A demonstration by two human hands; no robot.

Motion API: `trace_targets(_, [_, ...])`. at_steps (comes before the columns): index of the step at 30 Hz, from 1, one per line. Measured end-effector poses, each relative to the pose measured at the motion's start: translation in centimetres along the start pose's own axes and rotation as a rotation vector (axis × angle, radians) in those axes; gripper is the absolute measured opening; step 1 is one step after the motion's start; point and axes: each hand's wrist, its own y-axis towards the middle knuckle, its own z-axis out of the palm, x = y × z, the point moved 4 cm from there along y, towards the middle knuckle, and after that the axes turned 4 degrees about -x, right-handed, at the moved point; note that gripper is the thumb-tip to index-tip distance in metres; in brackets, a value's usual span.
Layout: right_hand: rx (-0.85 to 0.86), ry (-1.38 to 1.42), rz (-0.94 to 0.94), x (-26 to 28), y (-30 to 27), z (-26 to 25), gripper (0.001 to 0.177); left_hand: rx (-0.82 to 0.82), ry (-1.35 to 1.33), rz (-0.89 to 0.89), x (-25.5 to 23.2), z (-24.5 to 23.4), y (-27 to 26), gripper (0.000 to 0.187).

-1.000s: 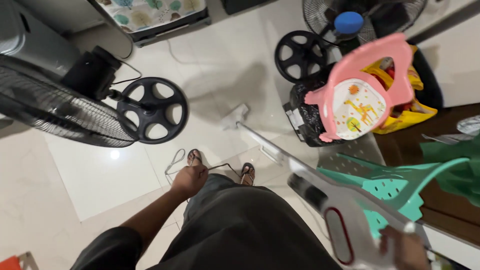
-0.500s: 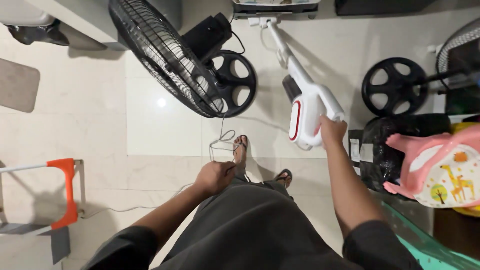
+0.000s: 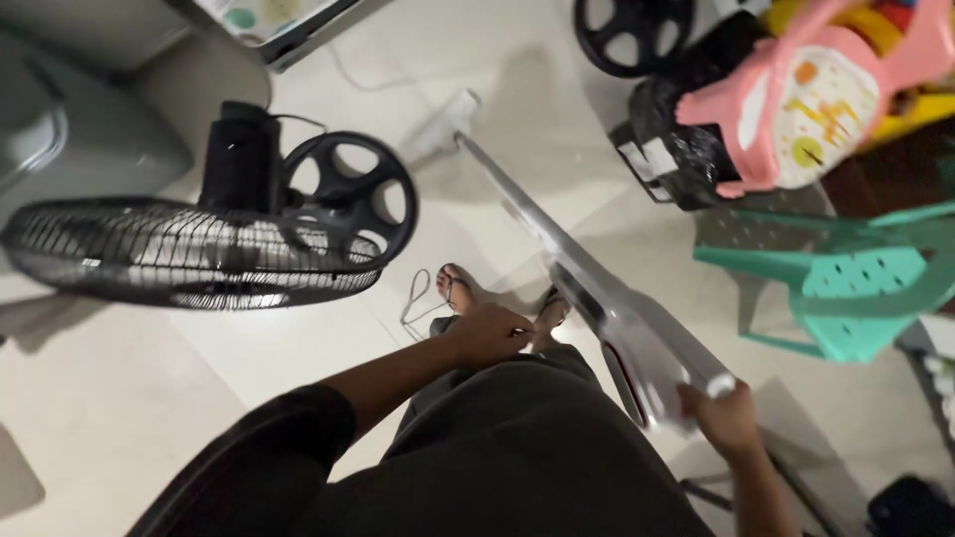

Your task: The person is vacuuming the floor in a room while moving furniture out of the way.

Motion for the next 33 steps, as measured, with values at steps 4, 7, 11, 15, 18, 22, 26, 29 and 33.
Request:
trace_targets(4, [-0.151,-0.006,0.075,3.8,-9.1,-5.0,0.032,0.213,-0.118,0.165,-4.8,3.2,4.2,0.025])
trace_targets(7, [-0.224,-0.042,0.006,6.8,-11.8,-4.9,0.066,0.333,0.003,0.410,-11.4,6.4,5.9,0.025])
trace_targets(11, [-0.244,-0.230,-0.215,12.1,-13.3,-3.5,0.070,0.351,-0.220,0.503,-20.4,7.6,4.2,0.022])
trace_targets(15, [-0.287,-0.183,-0.440,10.8,-12.2,-2.1,0.039,0.144,-0.074,0.535,-20.3,8.3,2.2,0.022])
trace_targets(18, [-0.234,0.000,-0.475,9.7,-10.9,-0.7,0.031,-0.390,0.341,0.716,-16.7,1.9,0.0,0.028])
trace_targets(22, [-0.171,0.029,-0.428,9.0,-10.4,-0.4,0.029,-0.538,0.669,0.246,-7.6,-15.5,-4.9,0.010])
trace_targets(26, [-0.209,-0.041,-0.241,8.3,-9.1,-0.5,0.027,-0.476,1.090,-0.573,-0.1,-30.8,-14.4,0.041])
trace_targets(29, [-0.245,-0.153,-0.157,8.1,-8.1,-0.8,0.029,-0.407,0.979,-0.811,6.6,-36.3,-19.5,0.052])
trace_targets(33, [-0.246,-0.225,-0.005,5.2,-7.5,-0.8,0.034,-0.275,0.816,-0.852,13.3,-38.8,-20.8,0.052])
